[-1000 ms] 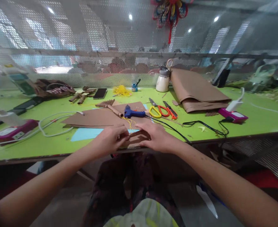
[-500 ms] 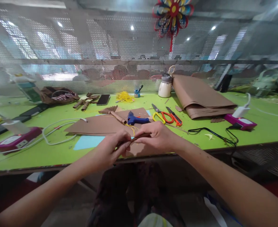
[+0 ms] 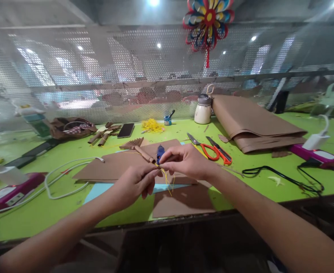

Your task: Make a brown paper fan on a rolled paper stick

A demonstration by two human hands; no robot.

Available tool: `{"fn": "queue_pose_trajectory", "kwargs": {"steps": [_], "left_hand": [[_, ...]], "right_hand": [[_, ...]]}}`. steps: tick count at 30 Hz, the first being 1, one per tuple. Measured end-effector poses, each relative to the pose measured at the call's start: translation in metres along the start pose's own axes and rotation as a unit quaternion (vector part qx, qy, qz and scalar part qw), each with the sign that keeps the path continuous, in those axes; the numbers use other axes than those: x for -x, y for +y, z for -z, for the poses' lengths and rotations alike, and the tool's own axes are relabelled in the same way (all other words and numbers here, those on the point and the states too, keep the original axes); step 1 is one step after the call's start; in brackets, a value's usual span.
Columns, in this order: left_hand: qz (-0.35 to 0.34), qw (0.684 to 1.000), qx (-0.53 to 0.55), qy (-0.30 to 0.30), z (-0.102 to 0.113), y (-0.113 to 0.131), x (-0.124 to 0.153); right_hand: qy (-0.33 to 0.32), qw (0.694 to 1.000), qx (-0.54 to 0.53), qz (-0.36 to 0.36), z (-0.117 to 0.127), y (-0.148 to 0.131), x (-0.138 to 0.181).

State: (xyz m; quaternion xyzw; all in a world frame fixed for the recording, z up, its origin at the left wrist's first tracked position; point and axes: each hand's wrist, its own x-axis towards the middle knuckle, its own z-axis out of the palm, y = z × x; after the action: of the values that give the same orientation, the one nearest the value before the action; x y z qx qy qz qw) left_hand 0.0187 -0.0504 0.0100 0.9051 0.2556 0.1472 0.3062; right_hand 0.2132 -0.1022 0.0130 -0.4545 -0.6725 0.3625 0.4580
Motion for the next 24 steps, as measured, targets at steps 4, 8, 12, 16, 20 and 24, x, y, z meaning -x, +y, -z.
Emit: {"fn": "queue_pose_trajectory", "kwargs": {"steps": [4,8,12,16,20,24], "left_hand": [[-0.031,0.991,-0.11,0.064,0.003,-0.009,-0.008],[-0.091,0.943,-0.287,0.142,0.0,-0.023,-0.01],[-0.172,0.876,-0.409,0.189,-0.004,-0.036,-0.007],[-0.207,0.833,-0.459,0.229,-0.006,-0.038,-0.003],[-0.226,0.818,-0.472,0.239,-0.005,-0.034,0.001],[-0.222,0.828,-0.456,0.24,-0.006,-0.035,0.002]], "right_hand": [[-0.004,0.997,-0.068,-0.026,0.004,0.004,-0.012],[-0.006,0.998,-0.068,-0.019,0.004,0.008,-0.015],[0.037,0.998,-0.054,-0.001,0.002,0.015,-0.011],[0.04,0.997,-0.067,-0.022,-0.002,0.018,-0.007],[0.056,0.998,-0.015,-0.006,-0.005,0.015,-0.004],[0.055,0.998,-0.004,0.012,-0.006,0.017,-0.001]]}}
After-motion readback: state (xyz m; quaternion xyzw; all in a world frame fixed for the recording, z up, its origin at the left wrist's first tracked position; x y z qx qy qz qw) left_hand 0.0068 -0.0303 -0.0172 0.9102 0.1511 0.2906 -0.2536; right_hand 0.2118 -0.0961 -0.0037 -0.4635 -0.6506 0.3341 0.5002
